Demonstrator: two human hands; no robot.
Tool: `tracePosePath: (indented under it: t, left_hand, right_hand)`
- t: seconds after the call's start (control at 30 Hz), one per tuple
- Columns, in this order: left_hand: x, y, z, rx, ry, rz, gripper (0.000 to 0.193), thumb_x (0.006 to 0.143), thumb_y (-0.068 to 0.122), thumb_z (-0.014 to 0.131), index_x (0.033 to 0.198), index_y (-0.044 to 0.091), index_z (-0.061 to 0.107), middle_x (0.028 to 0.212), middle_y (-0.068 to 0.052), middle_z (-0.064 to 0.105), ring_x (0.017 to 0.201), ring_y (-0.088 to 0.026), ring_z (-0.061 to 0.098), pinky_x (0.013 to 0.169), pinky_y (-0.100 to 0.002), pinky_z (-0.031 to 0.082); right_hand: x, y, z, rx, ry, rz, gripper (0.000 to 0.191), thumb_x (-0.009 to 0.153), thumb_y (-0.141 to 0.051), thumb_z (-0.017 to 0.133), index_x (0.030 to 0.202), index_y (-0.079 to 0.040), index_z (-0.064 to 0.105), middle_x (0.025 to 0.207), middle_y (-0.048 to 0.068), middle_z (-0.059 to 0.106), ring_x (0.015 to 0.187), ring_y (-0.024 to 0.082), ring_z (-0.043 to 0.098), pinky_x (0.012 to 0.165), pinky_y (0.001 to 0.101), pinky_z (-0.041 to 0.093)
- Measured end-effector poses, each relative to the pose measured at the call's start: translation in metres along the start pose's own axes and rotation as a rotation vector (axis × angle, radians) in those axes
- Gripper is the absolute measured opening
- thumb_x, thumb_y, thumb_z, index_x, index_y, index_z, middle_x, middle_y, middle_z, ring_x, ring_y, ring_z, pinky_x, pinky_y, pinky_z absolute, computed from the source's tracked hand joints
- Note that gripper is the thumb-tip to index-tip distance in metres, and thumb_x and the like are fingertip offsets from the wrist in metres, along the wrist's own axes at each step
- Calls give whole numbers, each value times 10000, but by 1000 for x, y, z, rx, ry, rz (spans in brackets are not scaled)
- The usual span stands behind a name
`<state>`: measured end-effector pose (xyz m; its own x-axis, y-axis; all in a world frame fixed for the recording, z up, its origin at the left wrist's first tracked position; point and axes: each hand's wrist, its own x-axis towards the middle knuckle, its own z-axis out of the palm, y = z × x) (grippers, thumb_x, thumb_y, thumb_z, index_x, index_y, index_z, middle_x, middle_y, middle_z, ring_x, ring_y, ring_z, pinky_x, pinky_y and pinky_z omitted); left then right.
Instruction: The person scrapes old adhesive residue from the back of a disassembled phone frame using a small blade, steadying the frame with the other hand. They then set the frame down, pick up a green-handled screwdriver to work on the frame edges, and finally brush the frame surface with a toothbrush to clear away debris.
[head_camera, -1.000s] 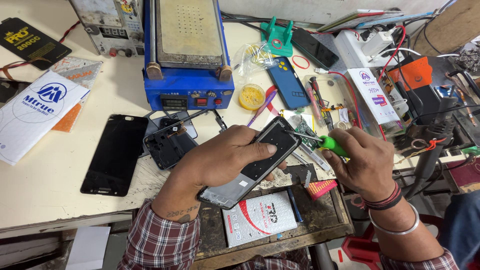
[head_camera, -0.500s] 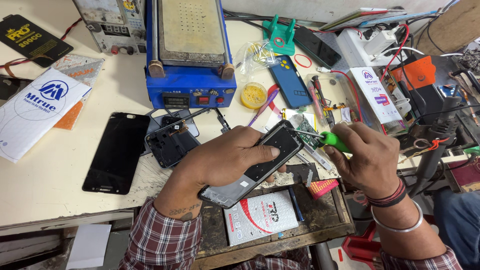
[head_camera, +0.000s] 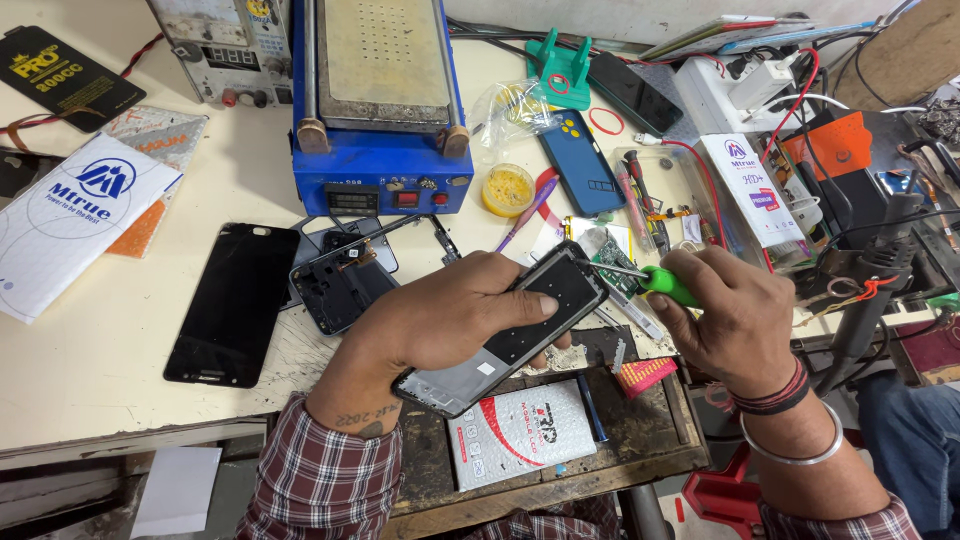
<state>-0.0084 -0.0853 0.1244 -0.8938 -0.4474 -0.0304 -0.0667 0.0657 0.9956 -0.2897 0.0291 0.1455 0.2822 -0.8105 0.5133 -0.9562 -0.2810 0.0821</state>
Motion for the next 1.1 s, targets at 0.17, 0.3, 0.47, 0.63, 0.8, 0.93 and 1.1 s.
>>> tracePosePath:
  t: [0.17,0.3,0.47,0.63,0.8,0.93,1.1]
  left_hand:
    - [3,0,2,36,-34,0,381,963,329,577,1022,5,768,809,-103,794,734,-150,732,701,-331,555]
    - [2,-1,0,4,-9,-3,382,964,332,579,1029,1,759,832,-102,798,746,-140,739,708,-327,559]
    - [5,-3,3,3,-25,41,372,976,315,570,1043,-3,751,834,-100,788,746,-148,730,703,-328,559]
    - [7,-4,5,-25,-60,40,347,982,282,571,1044,3,768,828,-109,776,741,-159,723,703,-327,562]
    - [6,-5,2,-66,-66,40,339,986,282,562,1054,21,766,856,-85,786,759,-136,739,706,-319,567]
    - [8,-4,6,-35,-79,16,339,985,278,560,1049,22,773,820,-98,776,728,-152,725,697,-324,565]
    - [12,-1,10,-61,-50,36,329,966,282,568,1052,20,748,846,-91,788,747,-143,739,716,-324,573]
  right_hand:
    - [-1,1,1,6,1,-2,309,869,-272,778,1103,-94,684,896,84,665,724,299,656,598,411,482]
    - [-3,2,3,11,-10,13,295,872,-268,778,1094,-94,691,860,72,659,700,290,651,587,412,476]
    - [-5,3,4,21,-2,14,292,880,-261,770,1100,-88,687,866,76,653,708,293,649,591,408,474]
    - [-2,4,2,20,-11,10,299,871,-262,771,1095,-82,687,859,80,650,704,299,649,584,413,467]
    - [-4,2,5,46,-7,18,286,883,-253,767,1102,-89,683,879,75,661,720,294,661,603,406,487]
    - [-8,6,8,62,4,20,295,887,-258,761,1110,-85,674,890,80,663,734,305,665,614,409,492]
    - [-6,7,9,95,-5,31,313,890,-266,756,1115,-68,667,901,100,673,748,324,672,632,411,503]
